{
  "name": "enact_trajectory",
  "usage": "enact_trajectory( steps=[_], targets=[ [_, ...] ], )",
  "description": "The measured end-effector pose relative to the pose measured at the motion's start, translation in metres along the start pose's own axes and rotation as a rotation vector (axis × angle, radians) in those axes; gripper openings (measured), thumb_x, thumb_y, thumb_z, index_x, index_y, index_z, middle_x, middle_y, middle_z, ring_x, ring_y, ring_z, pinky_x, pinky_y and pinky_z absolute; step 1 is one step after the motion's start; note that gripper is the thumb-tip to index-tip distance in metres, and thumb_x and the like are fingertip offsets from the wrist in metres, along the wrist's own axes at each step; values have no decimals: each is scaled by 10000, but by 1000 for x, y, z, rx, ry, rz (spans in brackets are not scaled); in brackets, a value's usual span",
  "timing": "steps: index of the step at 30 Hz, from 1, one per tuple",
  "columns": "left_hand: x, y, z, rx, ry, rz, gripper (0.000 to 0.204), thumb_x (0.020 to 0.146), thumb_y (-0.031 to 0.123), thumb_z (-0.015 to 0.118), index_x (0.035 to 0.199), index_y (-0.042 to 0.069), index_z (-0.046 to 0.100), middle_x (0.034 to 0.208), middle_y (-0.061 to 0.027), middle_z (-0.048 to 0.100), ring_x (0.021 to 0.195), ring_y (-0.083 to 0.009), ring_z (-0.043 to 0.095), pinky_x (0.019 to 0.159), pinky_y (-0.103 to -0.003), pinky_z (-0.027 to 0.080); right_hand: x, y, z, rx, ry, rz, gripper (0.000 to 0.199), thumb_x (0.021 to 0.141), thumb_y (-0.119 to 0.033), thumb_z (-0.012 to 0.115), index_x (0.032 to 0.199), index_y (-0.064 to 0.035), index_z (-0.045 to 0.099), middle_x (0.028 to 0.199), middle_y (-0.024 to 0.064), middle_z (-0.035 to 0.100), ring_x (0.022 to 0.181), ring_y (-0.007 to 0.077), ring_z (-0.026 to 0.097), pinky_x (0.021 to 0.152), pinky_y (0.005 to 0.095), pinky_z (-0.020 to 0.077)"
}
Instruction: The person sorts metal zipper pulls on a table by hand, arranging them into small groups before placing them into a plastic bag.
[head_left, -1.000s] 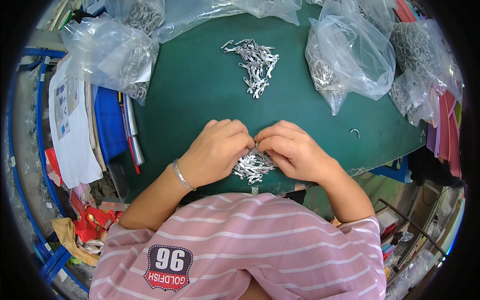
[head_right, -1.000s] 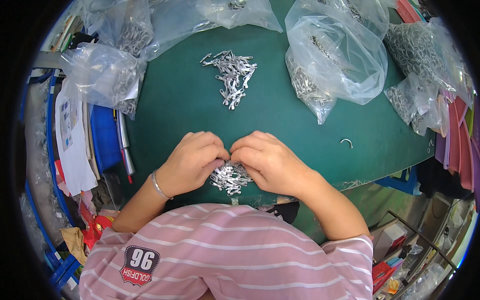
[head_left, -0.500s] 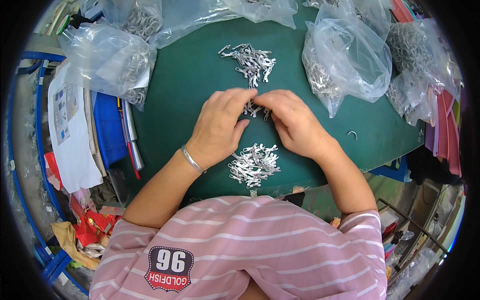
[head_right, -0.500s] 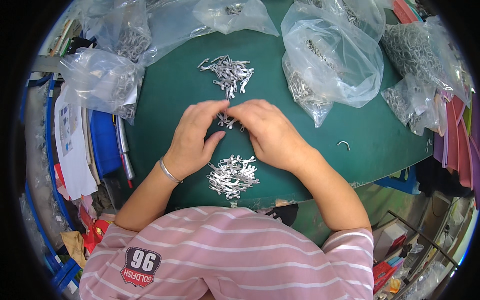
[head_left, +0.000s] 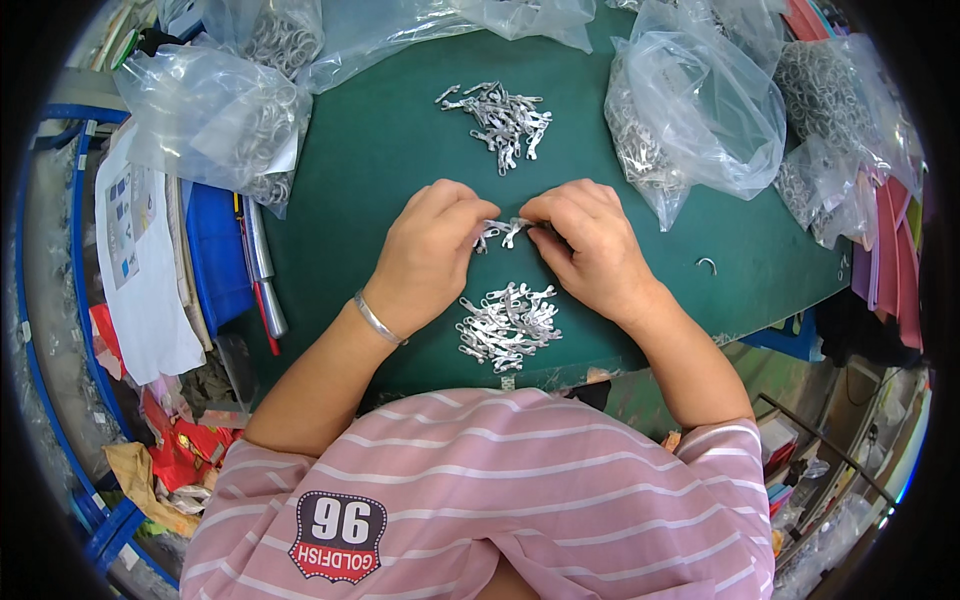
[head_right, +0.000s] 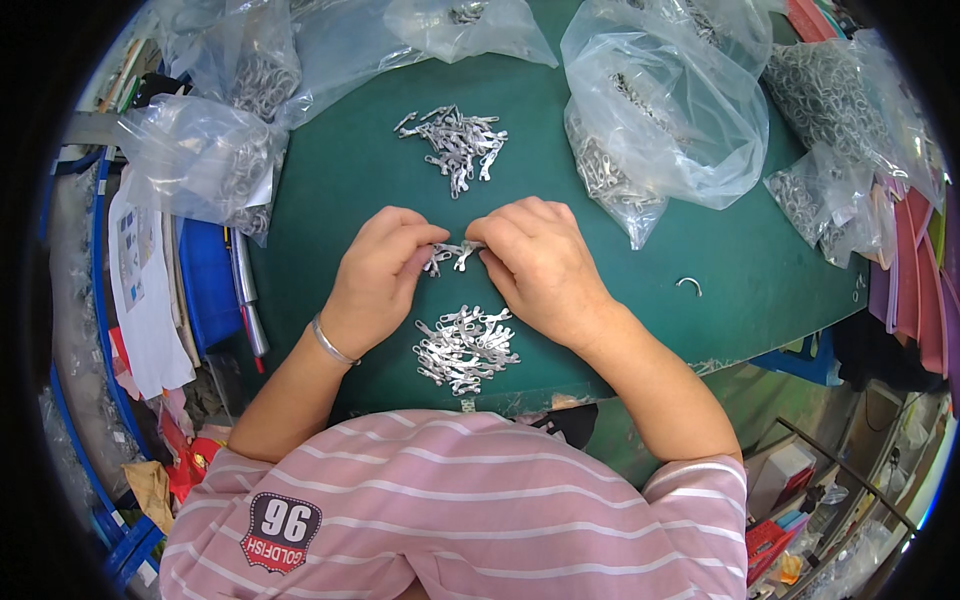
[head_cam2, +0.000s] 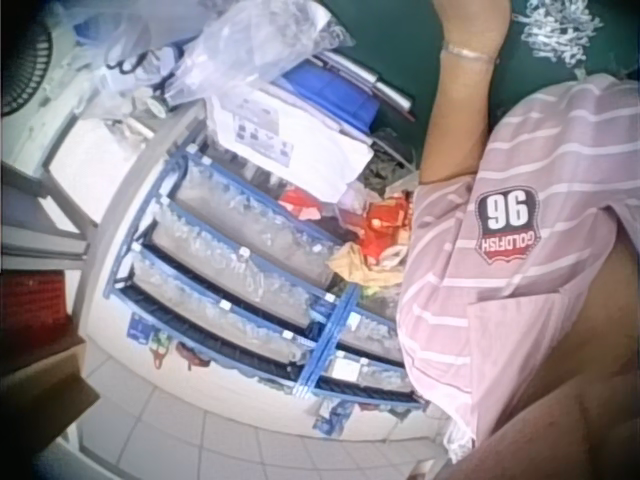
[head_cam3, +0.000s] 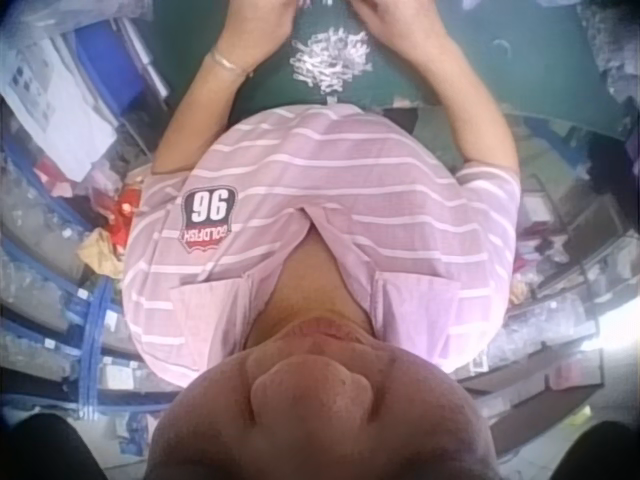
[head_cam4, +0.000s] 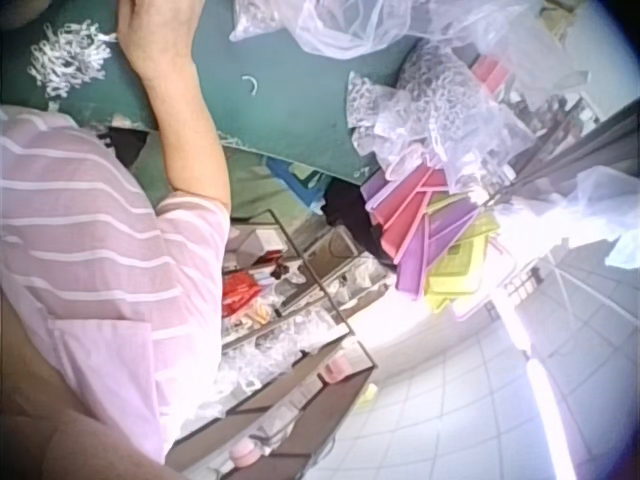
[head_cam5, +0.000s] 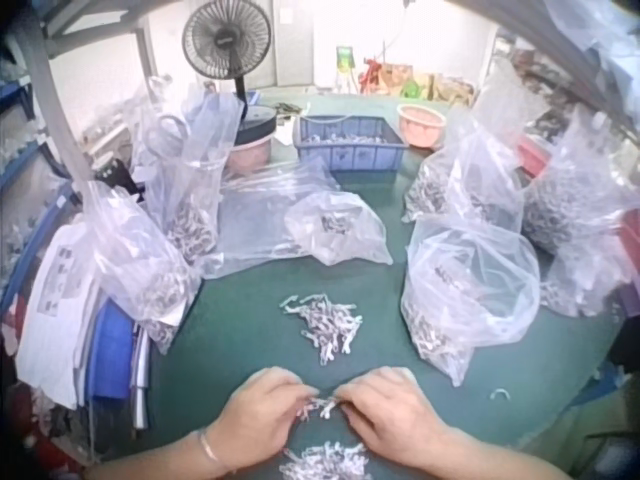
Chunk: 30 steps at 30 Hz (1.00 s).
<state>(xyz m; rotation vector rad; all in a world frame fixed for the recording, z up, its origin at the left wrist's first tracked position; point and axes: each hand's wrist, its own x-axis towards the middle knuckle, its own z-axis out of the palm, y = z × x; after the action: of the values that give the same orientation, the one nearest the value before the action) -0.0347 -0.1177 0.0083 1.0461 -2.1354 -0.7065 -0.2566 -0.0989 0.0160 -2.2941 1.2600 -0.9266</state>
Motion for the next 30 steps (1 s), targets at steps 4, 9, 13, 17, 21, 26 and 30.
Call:
enact_trajectory(
  steps=[4,9,13,17,21,26,30],
  targets=[
    [-1,1,-3,-53,13,-40,251,826,-41,713,1070,17,695,986,-130,612,899,-310,611,788,-386,506,-2,1,0,-18,28,-35,264,777,24,723,1013,-81,668,942,59,651,888,286,624,828,409,452],
    [1,7,2,57,-87,52,257,787,-17,743,1033,23,681,997,-133,594,911,-328,596,802,-414,488,-11,-7,0,-7,11,-161,266,736,12,724,982,-76,674,922,50,643,876,267,628,800,401,465],
    [3,5,5,74,-44,51,205,802,-28,736,991,20,674,989,-124,589,887,-303,601,775,-391,500,-16,-9,-4,27,-31,-169,261,702,18,726,944,-66,680,899,61,648,841,275,629,733,392,476],
    [1,8,3,-59,79,-104,133,850,-31,731,960,20,675,985,-91,589,793,-208,620,672,-310,516,-15,-5,-8,-7,102,-11,192,760,12,727,924,-66,666,890,68,650,820,291,623,715,401,464],
    [1,12,1,-98,147,-159,114,847,-18,738,933,16,672,990,-105,610,743,-228,635,647,-322,524,-3,-19,5,-74,63,15,144,798,-87,765,894,-74,658,873,56,621,828,273,594,738,406,434],
    [-5,18,-2,-162,121,-139,113,852,-56,726,922,14,672,928,-86,658,723,-157,639,620,-266,521,3,-19,11,-212,-62,-13,143,741,-81,757,850,-75,664,904,48,607,881,267,581,791,415,434],
    [-19,10,-1,-103,44,68,179,780,-83,745,913,20,683,942,-109,703,795,-253,679,677,-324,546,0,-9,3,-126,-30,-90,145,732,-31,723,859,-77,671,927,48,639,898,265,604,826,409,448]
  ],
)
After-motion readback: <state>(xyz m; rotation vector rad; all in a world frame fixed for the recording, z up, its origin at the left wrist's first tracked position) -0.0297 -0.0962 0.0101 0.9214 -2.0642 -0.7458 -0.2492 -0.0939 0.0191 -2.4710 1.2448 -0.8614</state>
